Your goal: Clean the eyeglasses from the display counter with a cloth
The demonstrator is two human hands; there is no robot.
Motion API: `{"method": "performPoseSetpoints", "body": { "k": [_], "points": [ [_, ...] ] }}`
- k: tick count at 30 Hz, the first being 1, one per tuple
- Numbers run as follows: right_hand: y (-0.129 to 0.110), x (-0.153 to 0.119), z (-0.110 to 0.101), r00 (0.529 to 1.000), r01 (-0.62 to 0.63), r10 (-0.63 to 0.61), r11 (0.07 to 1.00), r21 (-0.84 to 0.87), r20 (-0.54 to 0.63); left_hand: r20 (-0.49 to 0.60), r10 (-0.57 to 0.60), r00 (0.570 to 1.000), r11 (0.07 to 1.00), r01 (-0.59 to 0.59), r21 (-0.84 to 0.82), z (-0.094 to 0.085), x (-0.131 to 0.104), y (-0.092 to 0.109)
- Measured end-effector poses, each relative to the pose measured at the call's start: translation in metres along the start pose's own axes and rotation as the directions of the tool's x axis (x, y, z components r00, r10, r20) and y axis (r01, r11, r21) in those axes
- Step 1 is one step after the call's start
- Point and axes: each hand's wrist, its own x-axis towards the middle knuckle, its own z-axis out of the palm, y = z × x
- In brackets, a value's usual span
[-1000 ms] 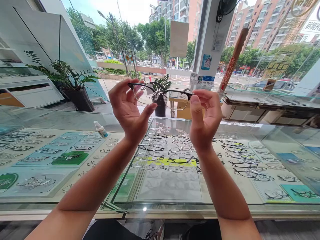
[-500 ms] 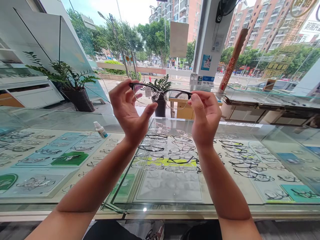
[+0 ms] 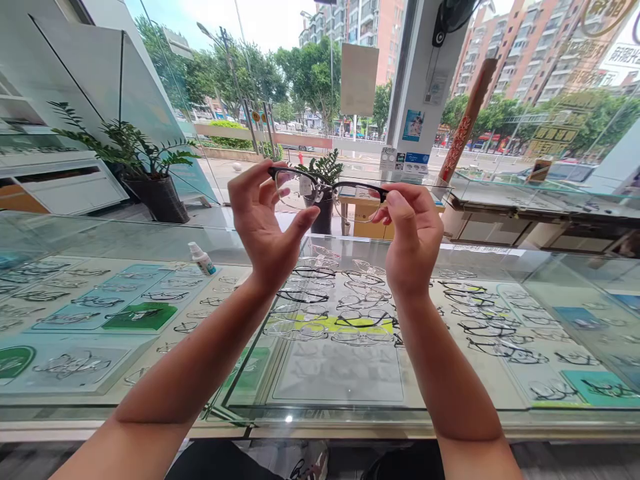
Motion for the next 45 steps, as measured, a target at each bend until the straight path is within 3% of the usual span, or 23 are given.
{"method": "performPoseSetpoints", "body": {
  "k": [15,28,35,45],
  "points": [
    [0.016,0.003,-0.007,0.999,0.038,-0.038,0.999,0.02,0.038,-0.019,0.013,1.0,1.0,-0.013,0.018,0.004,0.002,0.002],
    [-0.001,0.003,0.004,0.977,-0.204,0.211,0.968,0.148,-0.035,-0.036,-0.149,0.988,0.985,0.152,0.079,0.001,0.003,0.027],
    [0.004,0.004,0.002,0.974,-0.219,0.224,0.968,0.124,-0.031,-0.017,-0.254,0.967,0.965,0.254,0.063,0.003,0.003,0.023],
    [0.034,0.01,-0.01,0.975,-0.217,0.216,0.976,0.007,0.056,-0.044,-0.087,0.995,0.982,0.093,0.162,0.0,0.002,0.017]
  ]
}}
